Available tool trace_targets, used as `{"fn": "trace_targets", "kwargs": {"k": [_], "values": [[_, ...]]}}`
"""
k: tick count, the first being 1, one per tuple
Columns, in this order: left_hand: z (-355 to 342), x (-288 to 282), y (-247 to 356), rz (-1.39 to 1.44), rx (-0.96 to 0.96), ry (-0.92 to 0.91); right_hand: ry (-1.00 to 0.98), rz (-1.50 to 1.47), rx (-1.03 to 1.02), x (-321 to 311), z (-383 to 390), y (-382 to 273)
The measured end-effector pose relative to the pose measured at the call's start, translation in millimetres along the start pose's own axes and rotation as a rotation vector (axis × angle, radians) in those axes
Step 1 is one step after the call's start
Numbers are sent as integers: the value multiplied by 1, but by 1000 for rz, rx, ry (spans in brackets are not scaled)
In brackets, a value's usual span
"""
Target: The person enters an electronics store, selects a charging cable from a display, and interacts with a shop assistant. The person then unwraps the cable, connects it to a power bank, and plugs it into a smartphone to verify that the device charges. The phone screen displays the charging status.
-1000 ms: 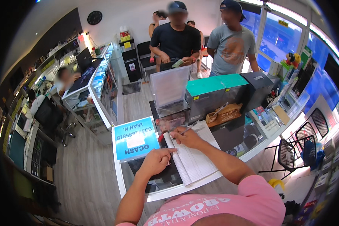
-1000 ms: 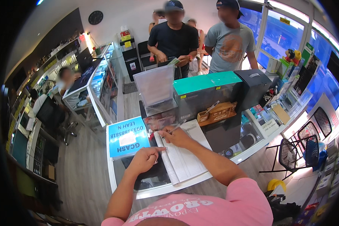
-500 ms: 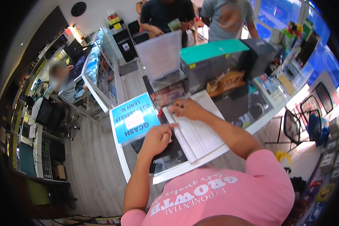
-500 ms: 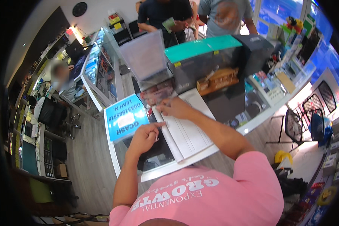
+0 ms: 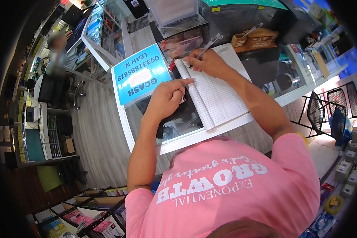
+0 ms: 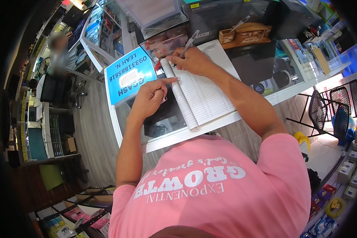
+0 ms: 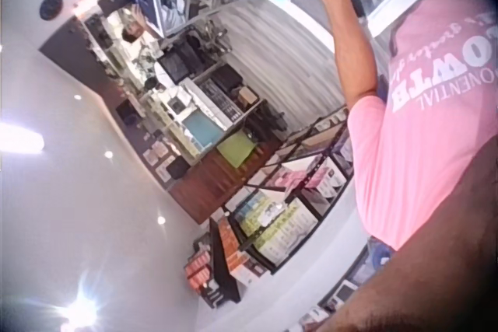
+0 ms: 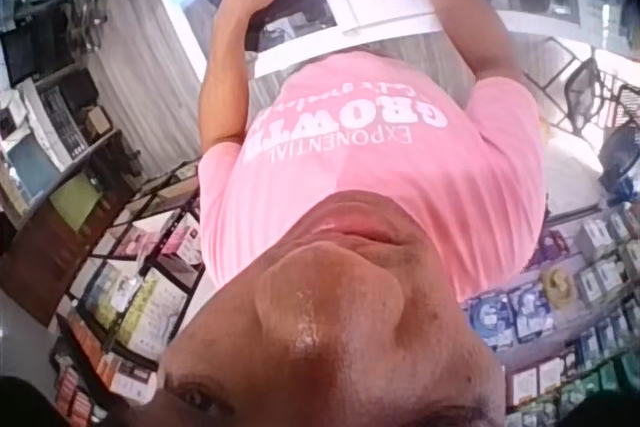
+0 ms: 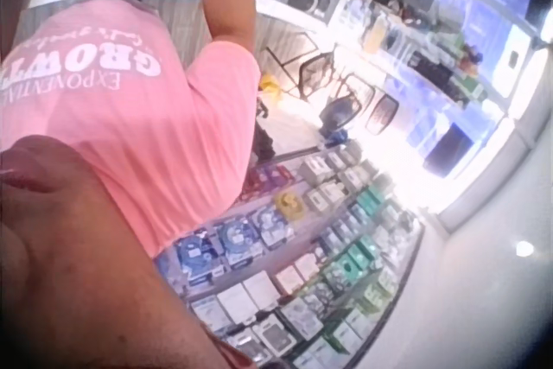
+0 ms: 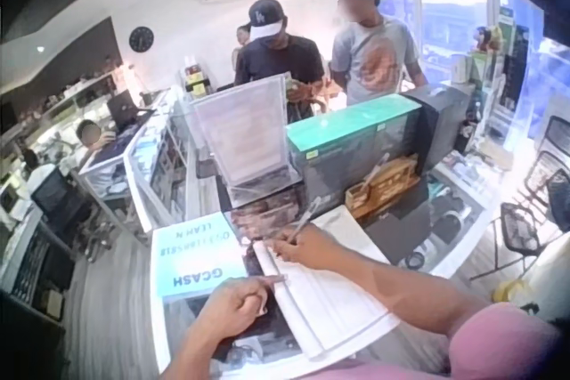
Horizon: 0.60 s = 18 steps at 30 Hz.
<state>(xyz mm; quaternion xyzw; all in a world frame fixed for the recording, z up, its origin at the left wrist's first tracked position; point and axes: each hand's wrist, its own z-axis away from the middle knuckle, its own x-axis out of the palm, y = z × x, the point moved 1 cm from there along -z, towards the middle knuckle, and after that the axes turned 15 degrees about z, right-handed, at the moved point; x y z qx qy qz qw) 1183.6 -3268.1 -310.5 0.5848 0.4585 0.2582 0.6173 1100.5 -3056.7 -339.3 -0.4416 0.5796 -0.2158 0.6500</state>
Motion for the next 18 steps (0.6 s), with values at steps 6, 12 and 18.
{"fn": "trace_targets", "kwargs": {"k": [6, 12, 18], "values": [[-1, 0, 2, 19, -6, 8, -25, 67, -1, -2, 0, -3], [-1, -1, -1, 34, -16, 3, -45, 64, -15, 2, -3, 4], [1, -1, -2, 58, -17, -3, -36, 83, -1, 3, -2, 5]]}}
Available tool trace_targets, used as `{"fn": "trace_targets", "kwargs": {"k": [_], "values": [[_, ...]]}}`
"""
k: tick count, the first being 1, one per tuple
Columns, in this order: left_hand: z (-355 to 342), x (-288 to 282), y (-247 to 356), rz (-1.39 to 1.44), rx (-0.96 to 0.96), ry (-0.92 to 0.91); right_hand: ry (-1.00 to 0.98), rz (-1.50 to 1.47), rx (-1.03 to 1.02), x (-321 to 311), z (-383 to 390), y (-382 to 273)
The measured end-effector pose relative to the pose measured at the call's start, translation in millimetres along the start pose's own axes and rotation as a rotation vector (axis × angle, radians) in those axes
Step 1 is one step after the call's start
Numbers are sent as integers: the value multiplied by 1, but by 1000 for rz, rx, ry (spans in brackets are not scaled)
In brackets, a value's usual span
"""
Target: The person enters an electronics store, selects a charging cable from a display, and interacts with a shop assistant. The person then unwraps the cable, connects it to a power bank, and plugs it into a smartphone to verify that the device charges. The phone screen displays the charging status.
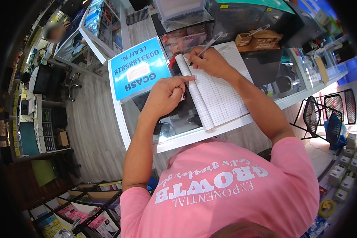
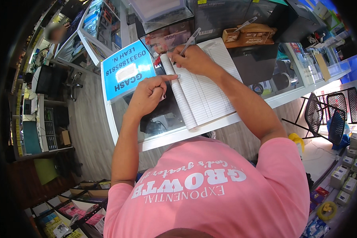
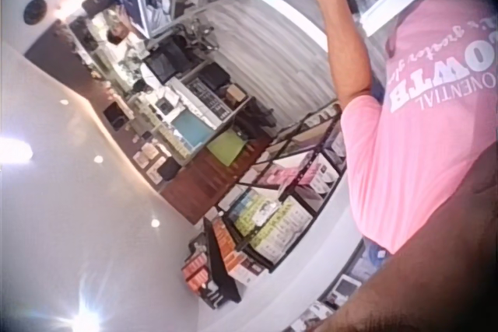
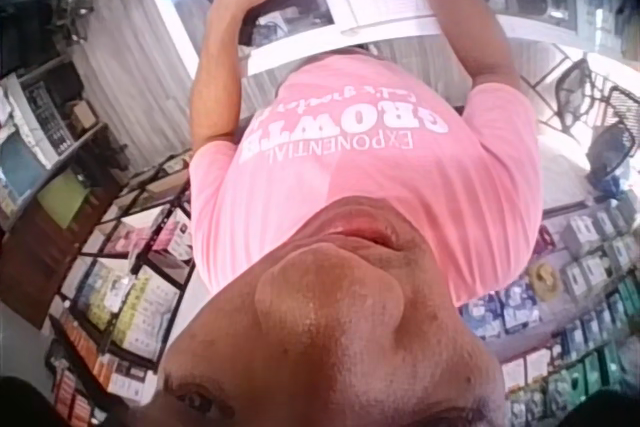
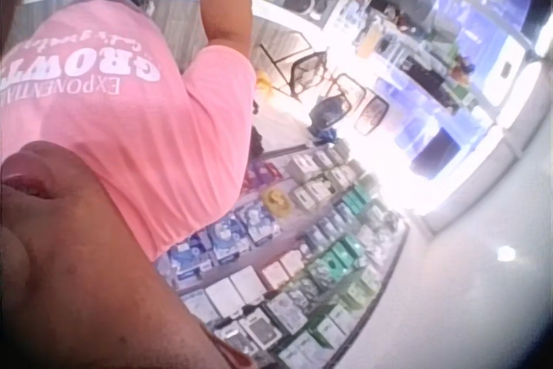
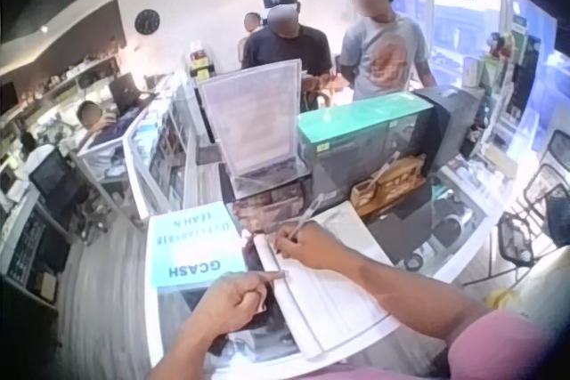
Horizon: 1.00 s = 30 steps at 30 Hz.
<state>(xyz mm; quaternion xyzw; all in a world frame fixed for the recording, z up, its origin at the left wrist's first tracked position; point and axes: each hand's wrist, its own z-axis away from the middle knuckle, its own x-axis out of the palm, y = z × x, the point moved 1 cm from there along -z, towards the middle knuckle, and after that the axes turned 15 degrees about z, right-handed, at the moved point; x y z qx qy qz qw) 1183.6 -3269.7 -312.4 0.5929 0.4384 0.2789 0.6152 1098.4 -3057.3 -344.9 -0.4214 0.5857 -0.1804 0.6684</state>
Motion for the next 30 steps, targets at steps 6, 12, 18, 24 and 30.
{"fn": "trace_targets", "kwargs": {"k": [6, 12, 18, 24, 30], "values": [[2, -2, -2, -25, -27, -25, 16, 112, -59, -3, 2, -2], [-2, -4, 1, -54, 77, -24, 36, 78, -37, 1, 0, -3], [-3, -3, 7, -57, 60, -13, 8, -4, -31, -1, 1, -4], [-2, -1, 14, -89, 54, -27, 9, -67, -67, -1, 0, -1], [3, 8, 17, -55, 163, 144, 145, 128, -249, -25, 17, -23]]}}
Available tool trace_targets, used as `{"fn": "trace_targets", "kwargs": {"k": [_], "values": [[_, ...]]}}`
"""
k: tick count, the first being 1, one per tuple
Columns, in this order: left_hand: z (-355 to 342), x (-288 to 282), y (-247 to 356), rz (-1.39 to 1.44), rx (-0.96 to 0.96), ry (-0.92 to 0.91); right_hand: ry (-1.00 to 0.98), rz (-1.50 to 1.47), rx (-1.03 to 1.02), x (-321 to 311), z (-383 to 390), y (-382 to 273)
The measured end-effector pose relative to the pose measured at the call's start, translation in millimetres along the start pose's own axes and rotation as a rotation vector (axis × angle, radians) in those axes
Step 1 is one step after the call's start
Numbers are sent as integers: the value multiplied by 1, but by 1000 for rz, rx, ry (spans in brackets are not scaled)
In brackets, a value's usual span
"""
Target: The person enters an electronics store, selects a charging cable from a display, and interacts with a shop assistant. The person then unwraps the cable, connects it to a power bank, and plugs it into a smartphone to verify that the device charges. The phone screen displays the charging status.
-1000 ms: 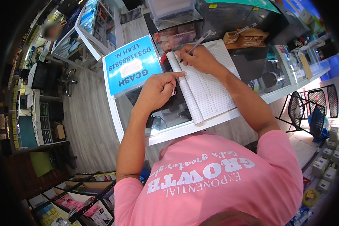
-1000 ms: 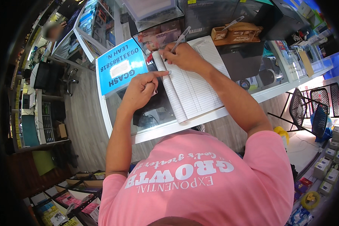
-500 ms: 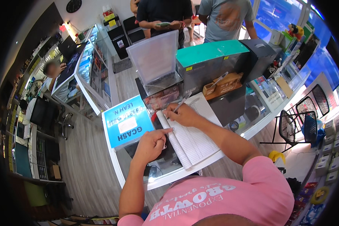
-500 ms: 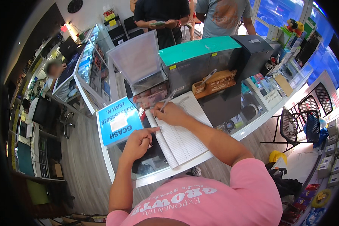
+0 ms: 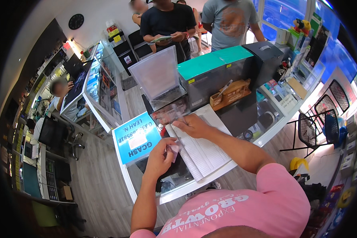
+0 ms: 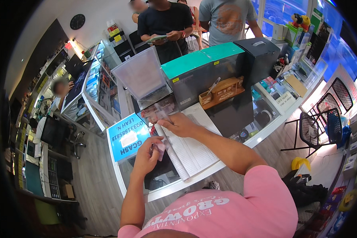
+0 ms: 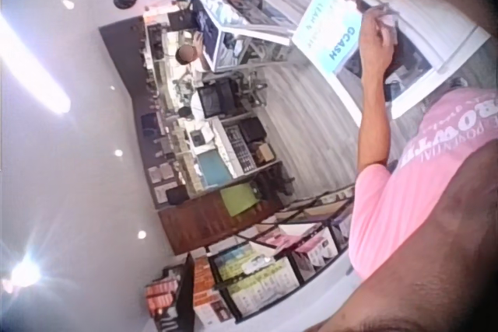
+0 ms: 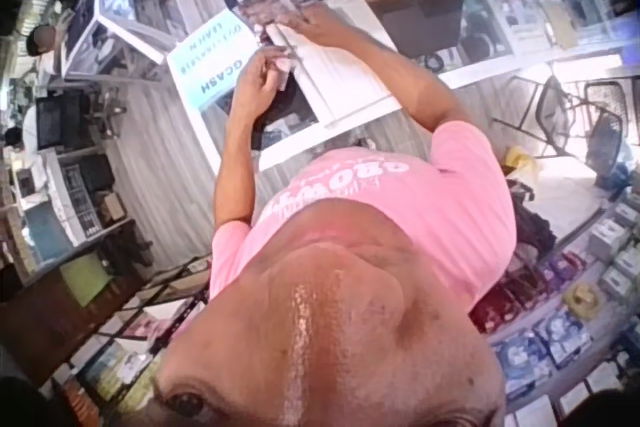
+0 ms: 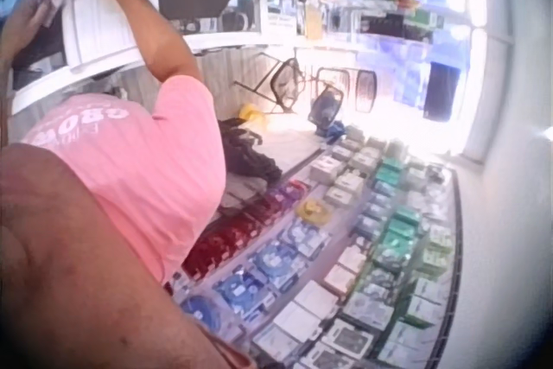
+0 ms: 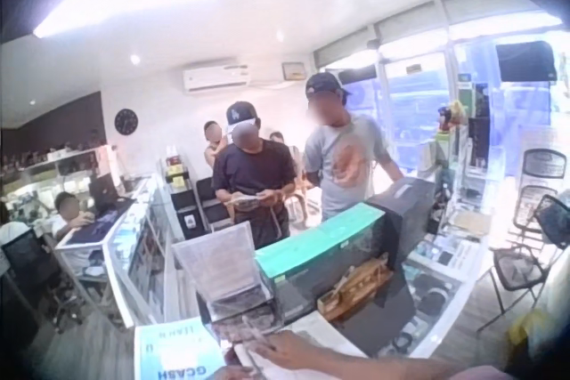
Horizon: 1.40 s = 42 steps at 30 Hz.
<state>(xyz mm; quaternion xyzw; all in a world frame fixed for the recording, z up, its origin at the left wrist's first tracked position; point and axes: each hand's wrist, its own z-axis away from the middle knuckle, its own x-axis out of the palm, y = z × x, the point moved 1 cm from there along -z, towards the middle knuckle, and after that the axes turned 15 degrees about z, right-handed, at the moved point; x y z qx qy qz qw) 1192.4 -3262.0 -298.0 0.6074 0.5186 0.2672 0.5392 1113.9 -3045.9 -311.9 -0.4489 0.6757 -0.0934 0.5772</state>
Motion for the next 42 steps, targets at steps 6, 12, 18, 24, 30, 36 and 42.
{"fn": "trace_targets", "kwargs": {"k": [6, 12, 18, 24, 30, 36, 42], "values": [[-2, 2, -25, 306, -88, 202, 120, 212, -123, -33, 4, -7], [-29, 29, -10, -36, -40, 113, 4, 458, -22, -67, 20, 22], [-44, 52, -2, -380, 216, 229, 450, 181, -86, -67, 34, 14], [-88, -23, 97, -542, 725, 777, 592, 35, -62, -74, 46, 15], [-162, -119, 142, -259, 623, 817, 542, 91, -220, -60, 46, -1], [-200, -163, 103, -301, 404, 611, 529, 113, -198, -55, 43, 0], [-243, -195, 41, -177, 283, 413, 491, 169, -126, -59, 75, -69]]}}
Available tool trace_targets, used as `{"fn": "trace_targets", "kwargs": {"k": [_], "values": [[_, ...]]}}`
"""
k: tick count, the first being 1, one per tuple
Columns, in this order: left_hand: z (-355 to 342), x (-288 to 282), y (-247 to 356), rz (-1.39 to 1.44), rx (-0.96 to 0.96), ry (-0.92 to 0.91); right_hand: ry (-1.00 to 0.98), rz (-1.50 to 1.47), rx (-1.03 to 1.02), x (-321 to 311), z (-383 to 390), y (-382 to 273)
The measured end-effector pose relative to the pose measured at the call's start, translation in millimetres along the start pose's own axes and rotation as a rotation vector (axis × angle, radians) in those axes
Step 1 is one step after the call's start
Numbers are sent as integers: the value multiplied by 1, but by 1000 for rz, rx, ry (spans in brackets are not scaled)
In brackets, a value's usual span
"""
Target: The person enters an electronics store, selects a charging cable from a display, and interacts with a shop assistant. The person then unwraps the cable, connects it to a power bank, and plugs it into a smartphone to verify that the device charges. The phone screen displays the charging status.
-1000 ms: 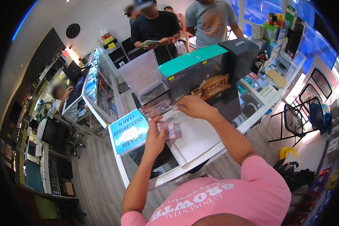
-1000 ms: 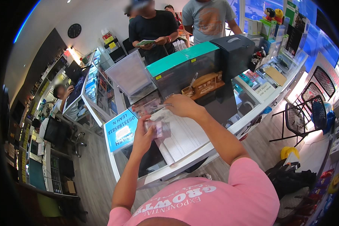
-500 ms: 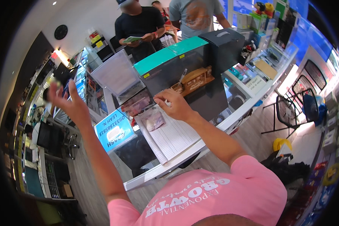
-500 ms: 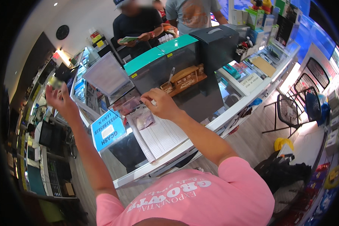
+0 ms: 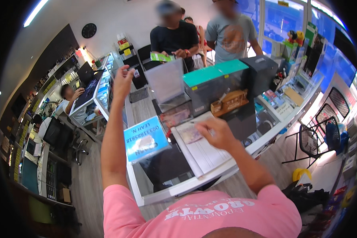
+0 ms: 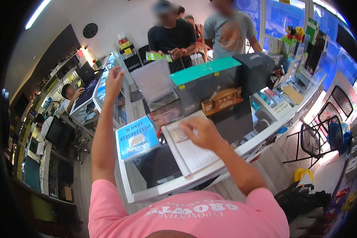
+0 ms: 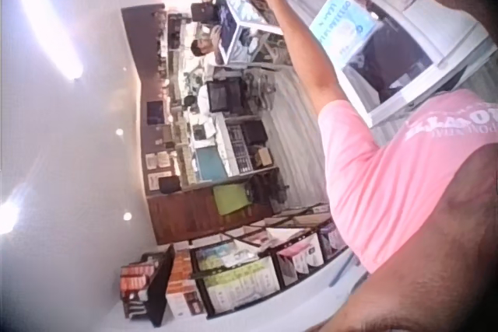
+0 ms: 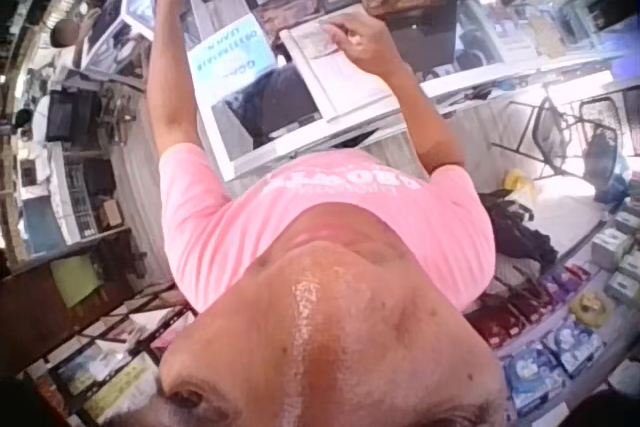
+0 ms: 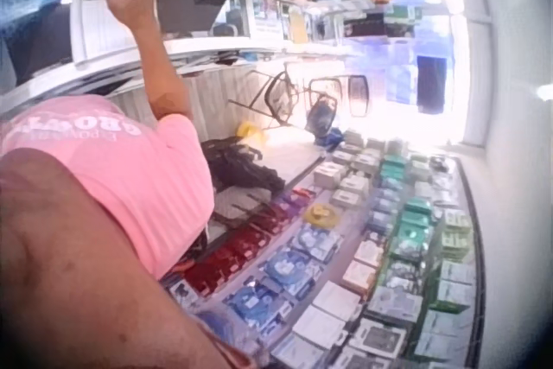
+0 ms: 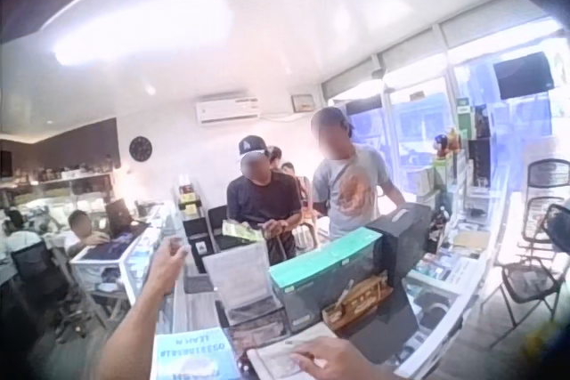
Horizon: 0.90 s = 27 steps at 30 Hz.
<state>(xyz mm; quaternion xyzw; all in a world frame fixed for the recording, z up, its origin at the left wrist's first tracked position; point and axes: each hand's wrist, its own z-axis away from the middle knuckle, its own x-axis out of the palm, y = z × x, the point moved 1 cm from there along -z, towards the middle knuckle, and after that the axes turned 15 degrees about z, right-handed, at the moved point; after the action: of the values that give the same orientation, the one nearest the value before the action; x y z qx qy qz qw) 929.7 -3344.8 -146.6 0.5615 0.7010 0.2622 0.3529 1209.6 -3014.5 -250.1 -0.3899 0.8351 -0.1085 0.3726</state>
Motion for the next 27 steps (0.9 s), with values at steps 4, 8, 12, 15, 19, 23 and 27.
{"fn": "trace_targets", "kwargs": {"k": [4, 8, 12, 15, 19, 23, 27], "values": [[-12, 12, -41, 15, -31, 58, -207, -160, 254, 33, 66, -70], [-47, 2, -134, 94, -188, 187, -186, -123, 218, 89, 106, -115], [-53, 85, -135, 321, -353, 106, -58, 213, 153, 95, 117, -109], [-65, 100, -141, -37, -156, 154, -29, 290, 140, 96, 119, -108], [-96, -52, -196, -543, 54, 314, 17, 184, 8, 111, 112, -120], [-57, -108, -170, -213, 243, 352, 123, 235, 66, 105, 121, -110], [67, -153, 0, -80, 142, 440, 188, 29, 125, 82, 109, -141]]}}
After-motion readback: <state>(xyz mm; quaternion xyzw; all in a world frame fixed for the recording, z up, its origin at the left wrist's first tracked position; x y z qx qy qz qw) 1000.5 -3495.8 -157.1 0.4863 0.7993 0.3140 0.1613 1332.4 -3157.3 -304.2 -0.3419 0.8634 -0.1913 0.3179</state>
